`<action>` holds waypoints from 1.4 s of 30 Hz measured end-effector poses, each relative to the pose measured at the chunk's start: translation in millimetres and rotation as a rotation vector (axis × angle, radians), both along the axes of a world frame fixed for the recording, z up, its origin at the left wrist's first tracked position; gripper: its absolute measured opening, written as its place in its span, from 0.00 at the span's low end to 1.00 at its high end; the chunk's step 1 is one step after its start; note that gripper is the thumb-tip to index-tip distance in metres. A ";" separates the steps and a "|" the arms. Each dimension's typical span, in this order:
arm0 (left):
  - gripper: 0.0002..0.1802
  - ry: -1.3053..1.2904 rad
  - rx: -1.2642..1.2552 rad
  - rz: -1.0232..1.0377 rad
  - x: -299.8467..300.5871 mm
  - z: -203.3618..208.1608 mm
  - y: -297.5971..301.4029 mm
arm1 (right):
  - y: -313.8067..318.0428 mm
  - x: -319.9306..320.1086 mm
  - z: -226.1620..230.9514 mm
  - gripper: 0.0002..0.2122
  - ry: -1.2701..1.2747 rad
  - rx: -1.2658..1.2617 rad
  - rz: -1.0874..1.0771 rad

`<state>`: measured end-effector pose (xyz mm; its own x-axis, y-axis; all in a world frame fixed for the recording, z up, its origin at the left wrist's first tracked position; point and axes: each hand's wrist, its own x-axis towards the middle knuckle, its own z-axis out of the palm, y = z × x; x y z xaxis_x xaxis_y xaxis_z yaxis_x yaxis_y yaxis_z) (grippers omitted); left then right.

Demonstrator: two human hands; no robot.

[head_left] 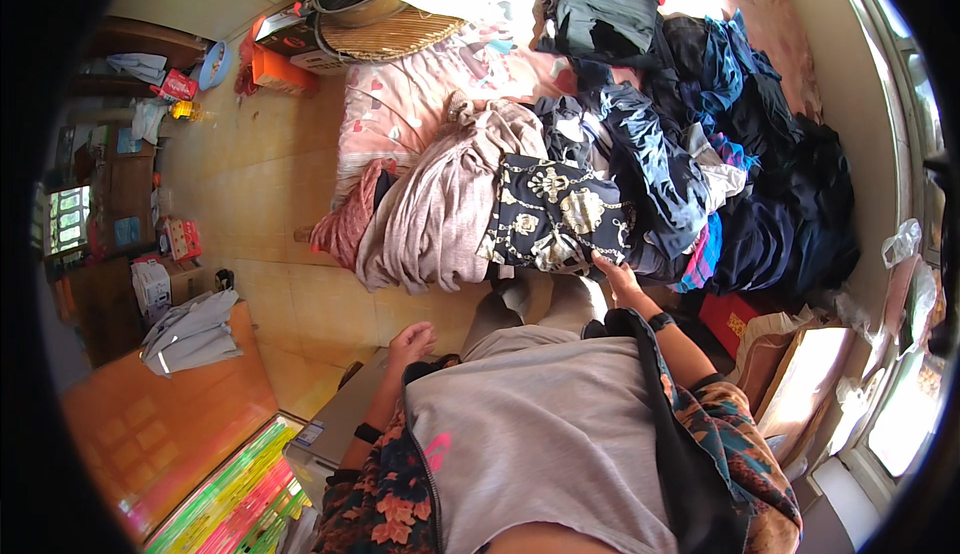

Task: The person sorts through a large pile of clothes on a bed, folding several items including a striped shirt and dark pants. The person then walks to a wall and hangs a dark garment on a hook before returning to the bed to continue folding.

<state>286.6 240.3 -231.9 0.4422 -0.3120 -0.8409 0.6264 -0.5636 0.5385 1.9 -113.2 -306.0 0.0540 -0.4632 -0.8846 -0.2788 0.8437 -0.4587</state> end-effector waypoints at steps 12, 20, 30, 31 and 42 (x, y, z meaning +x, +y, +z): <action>0.16 -0.091 -0.064 0.014 59.8 12.2 86.8 | -8.7 22.3 40.1 0.07 -0.214 0.366 -0.157; 0.17 -0.142 -0.097 0.055 52.5 -36.4 125.0 | -25.5 23.2 113.4 0.15 -0.739 -0.109 -0.204; 0.23 -0.082 -0.053 0.098 -3.5 -34.9 84.6 | -188.0 92.7 125.2 0.13 -1.055 -0.206 -0.238; 0.23 -0.095 -0.057 0.085 -8.8 -29.5 78.3 | -216.1 108.9 130.7 0.14 -1.063 -0.254 -0.236; 0.21 -0.066 0.081 0.156 -80.1 0.2 49.2 | -421.3 238.1 107.2 0.07 -0.896 -0.505 -0.565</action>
